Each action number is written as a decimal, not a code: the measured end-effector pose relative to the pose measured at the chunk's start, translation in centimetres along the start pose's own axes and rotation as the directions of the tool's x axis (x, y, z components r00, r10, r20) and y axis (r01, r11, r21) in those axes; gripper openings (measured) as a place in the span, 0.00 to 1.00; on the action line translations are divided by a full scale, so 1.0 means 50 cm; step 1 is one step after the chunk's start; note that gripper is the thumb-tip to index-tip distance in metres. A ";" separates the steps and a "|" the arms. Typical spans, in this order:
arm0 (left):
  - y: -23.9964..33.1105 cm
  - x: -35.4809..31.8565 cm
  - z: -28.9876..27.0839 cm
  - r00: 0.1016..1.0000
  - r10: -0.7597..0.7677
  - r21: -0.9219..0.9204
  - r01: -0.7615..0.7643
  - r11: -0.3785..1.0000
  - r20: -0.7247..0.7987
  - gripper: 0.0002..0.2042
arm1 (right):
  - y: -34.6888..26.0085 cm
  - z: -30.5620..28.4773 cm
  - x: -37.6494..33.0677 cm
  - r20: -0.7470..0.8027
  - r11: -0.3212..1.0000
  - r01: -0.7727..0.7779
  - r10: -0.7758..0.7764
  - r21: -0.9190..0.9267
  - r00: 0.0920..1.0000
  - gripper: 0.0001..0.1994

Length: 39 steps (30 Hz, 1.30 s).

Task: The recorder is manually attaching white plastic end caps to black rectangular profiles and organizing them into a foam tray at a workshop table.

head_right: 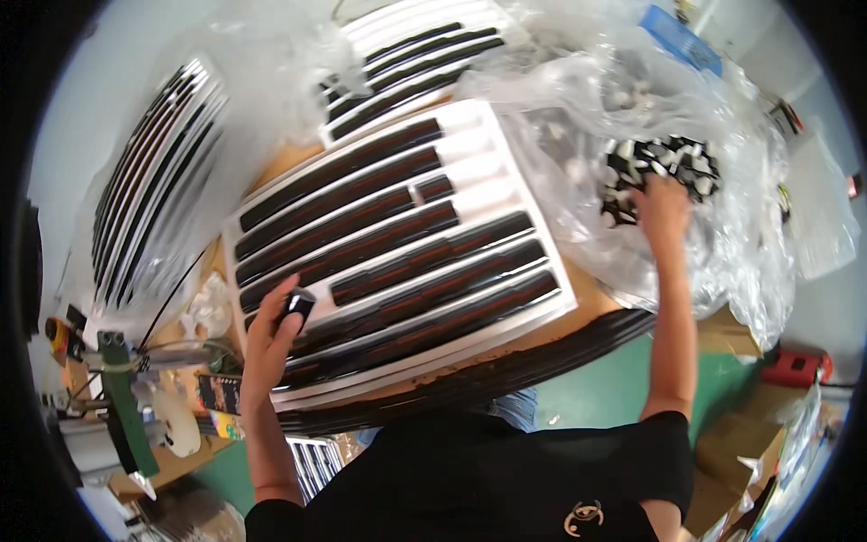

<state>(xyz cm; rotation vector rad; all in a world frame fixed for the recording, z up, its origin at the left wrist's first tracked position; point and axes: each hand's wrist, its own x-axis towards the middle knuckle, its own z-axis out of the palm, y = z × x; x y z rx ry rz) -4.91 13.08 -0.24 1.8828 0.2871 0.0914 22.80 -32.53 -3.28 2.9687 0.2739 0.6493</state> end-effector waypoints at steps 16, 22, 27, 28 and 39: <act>-0.049 0.052 -0.009 0.966 0.258 0.702 -0.170 0.692 -0.021 0.13 | 0.029 0.004 -0.021 -0.174 0.927 -0.083 0.156 0.366 0.972 0.12; -0.055 0.042 -0.057 0.954 0.298 0.784 -0.197 0.588 0.016 0.08 | 0.030 -0.017 -0.037 0.018 0.191 -0.095 0.372 0.977 0.928 0.07; -0.044 0.011 -0.090 0.936 0.283 0.866 -0.311 0.392 0.208 0.08 | -0.116 -0.099 -0.070 0.277 -0.270 -0.194 0.313 0.943 0.909 0.04; -0.046 0.007 -0.093 0.935 0.286 0.864 -0.316 0.393 0.212 0.08 | -0.124 -0.094 -0.081 0.225 -0.326 -0.171 0.136 0.930 0.965 0.06; 0.051 -0.050 0.105 0.991 0.125 -0.242 -0.131 0.961 -0.039 0.26 | -0.476 -0.241 -0.214 0.189 -0.442 -0.269 -0.217 0.856 0.958 0.14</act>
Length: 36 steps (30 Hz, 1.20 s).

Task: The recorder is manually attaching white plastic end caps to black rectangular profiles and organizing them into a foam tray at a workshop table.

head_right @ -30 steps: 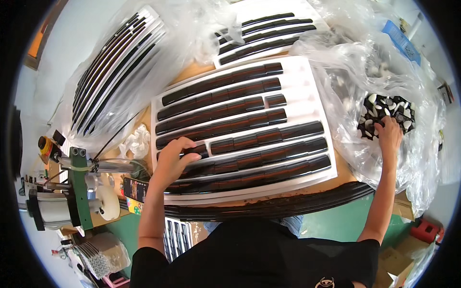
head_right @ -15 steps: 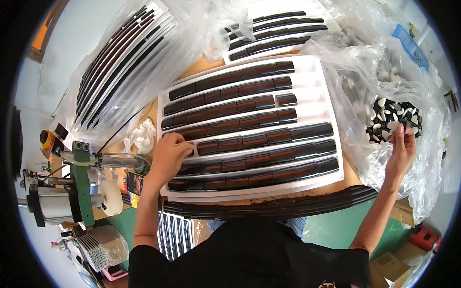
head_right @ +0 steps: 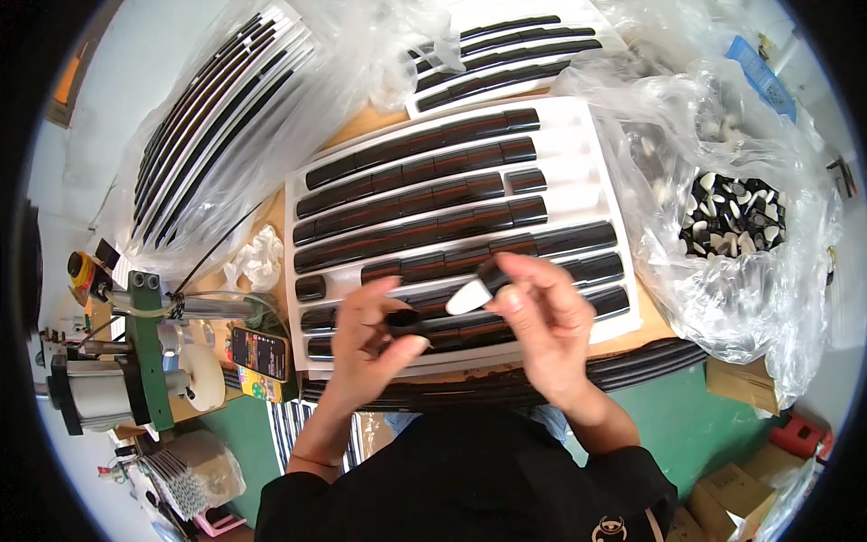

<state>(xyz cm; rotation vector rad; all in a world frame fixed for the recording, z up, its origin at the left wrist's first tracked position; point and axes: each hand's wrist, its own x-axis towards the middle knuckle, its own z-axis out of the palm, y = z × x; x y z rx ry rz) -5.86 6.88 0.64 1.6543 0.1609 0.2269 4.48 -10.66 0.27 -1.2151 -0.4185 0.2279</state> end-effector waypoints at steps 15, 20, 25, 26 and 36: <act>-0.024 0.000 0.077 0.977 0.101 -0.217 -0.059 0.974 0.189 0.27 | -0.021 -0.002 -0.013 0.278 0.923 0.122 -0.017 -0.365 0.961 0.11; -0.016 -0.003 0.092 0.978 0.174 -0.214 -0.147 0.966 0.113 0.23 | -0.031 0.009 -0.033 0.284 0.913 0.189 -0.086 -0.360 0.955 0.10; -0.020 -0.005 0.107 0.968 0.247 -0.246 -0.228 0.942 0.049 0.20 | -0.001 -0.004 -0.046 0.314 0.810 0.388 -0.266 -0.440 0.911 0.11; -0.023 -0.007 0.108 0.968 0.246 -0.245 -0.227 0.943 0.049 0.20 | 0.001 -0.002 -0.053 0.293 0.834 0.342 -0.229 -0.434 0.928 0.11; -0.016 -0.009 0.139 0.961 0.278 -0.202 -0.274 0.940 -0.011 0.17 | -0.005 0.012 -0.080 0.072 0.948 0.165 -0.151 -0.273 0.986 0.11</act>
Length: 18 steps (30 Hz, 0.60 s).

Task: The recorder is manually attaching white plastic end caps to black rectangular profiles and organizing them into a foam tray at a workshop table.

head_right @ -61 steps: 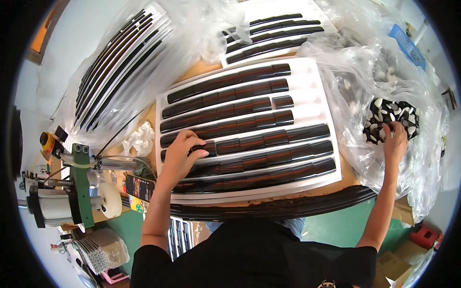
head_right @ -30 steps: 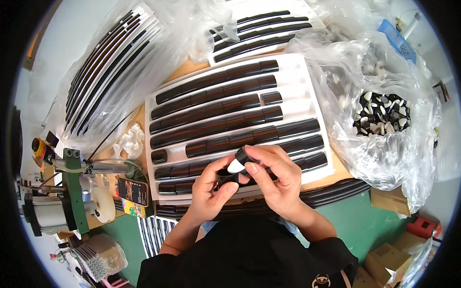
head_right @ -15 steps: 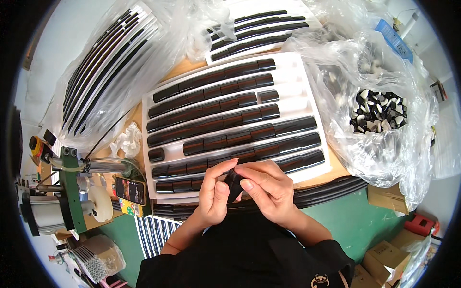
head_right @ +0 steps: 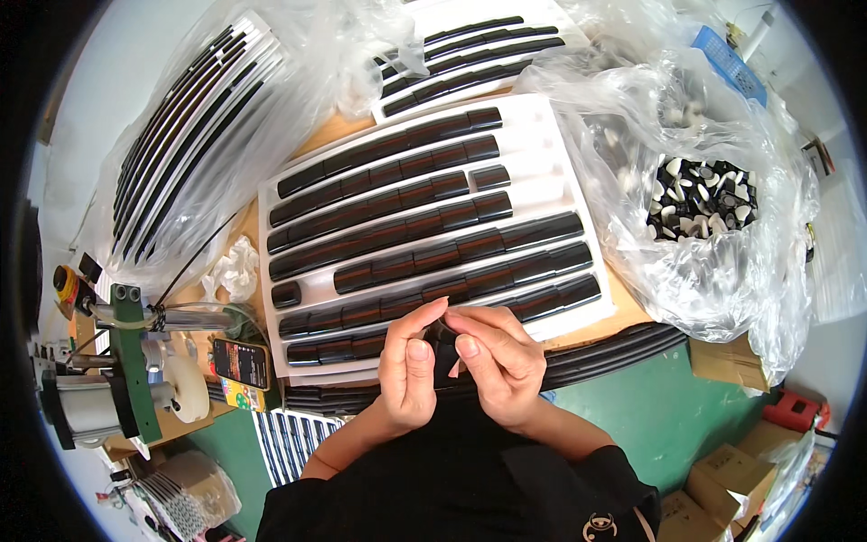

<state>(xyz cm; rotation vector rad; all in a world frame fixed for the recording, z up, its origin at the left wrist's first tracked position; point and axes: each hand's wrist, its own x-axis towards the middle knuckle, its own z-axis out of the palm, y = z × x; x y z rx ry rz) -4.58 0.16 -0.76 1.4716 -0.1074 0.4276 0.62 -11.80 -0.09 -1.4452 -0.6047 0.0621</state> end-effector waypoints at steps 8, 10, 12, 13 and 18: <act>0.013 0.008 -0.016 0.999 -0.037 0.104 0.035 0.994 0.020 0.17 | -0.017 -0.027 0.031 0.153 0.995 -0.017 0.032 -0.099 0.988 0.10; 0.018 0.010 -0.023 0.998 -0.060 0.133 0.055 0.990 0.033 0.17 | -0.011 -0.030 0.032 0.167 0.997 -0.042 0.053 -0.069 0.985 0.10; 0.021 0.014 -0.024 0.996 -0.082 0.164 0.074 0.984 0.043 0.17 | -0.008 -0.035 0.035 0.179 0.995 0.001 0.017 -0.105 0.984 0.10; 0.022 0.016 -0.024 0.997 -0.070 0.189 0.060 0.980 0.045 0.16 | -0.006 -0.035 0.036 0.192 0.990 0.045 -0.018 -0.137 0.981 0.10; 0.026 0.019 -0.028 0.997 -0.058 0.235 0.044 0.971 0.050 0.16 | -0.009 -0.026 0.032 0.155 0.995 -0.020 0.035 -0.097 0.987 0.10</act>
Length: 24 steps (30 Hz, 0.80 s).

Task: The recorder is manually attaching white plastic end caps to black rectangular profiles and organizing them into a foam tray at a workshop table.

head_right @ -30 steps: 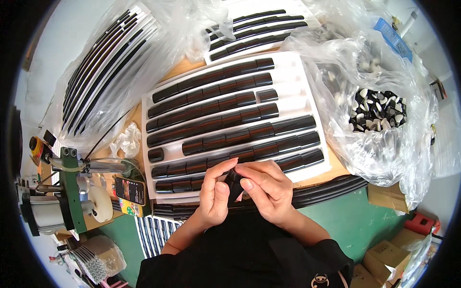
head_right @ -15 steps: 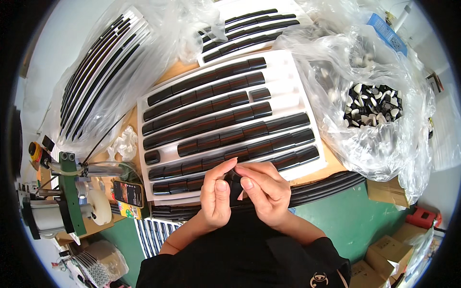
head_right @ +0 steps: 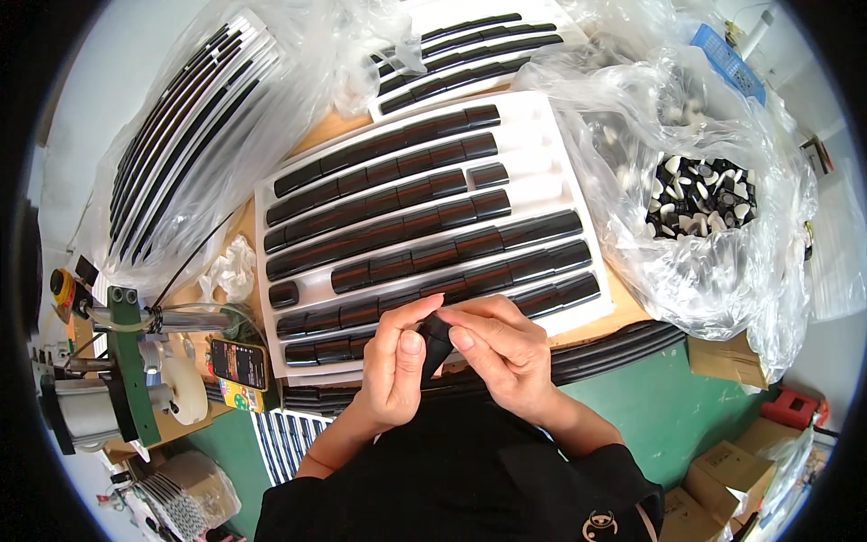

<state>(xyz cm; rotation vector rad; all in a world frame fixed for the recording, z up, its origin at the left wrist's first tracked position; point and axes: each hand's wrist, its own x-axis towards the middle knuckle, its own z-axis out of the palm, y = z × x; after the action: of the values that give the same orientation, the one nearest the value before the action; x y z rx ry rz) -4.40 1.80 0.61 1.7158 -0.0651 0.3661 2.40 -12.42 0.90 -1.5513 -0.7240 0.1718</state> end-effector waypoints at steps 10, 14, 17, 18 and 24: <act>-0.006 0.001 -0.003 0.998 0.045 0.054 -0.043 0.998 -0.041 0.13 | 0.006 -0.008 -0.002 0.081 0.997 0.025 -0.019 -0.079 0.997 0.13; -0.023 0.001 0.020 0.977 0.039 -0.043 -0.049 0.998 -0.209 0.14 | 0.013 0.006 0.009 0.102 0.962 0.246 -0.235 -0.120 0.967 0.34; -0.002 0.005 0.013 0.974 -0.205 -0.335 0.164 0.928 -0.091 0.15 | 0.008 0.006 0.000 0.129 0.938 0.249 -0.224 -0.240 0.966 0.44; 0.003 0.009 0.013 0.952 -0.305 -0.497 0.253 0.830 -0.026 0.16 | 0.022 0.008 0.002 0.122 0.911 0.301 -0.277 -0.282 0.953 0.44; 0.027 0.012 0.022 0.905 -0.401 -0.444 0.305 0.842 -0.139 0.15 | 0.024 0.006 0.008 0.104 0.875 0.413 -0.400 -0.252 0.911 0.35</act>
<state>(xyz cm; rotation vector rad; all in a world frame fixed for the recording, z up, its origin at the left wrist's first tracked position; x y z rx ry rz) -3.92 0.56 1.93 1.2201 0.3239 0.2447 2.96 -11.88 -0.13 -1.6143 -1.1337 -0.2139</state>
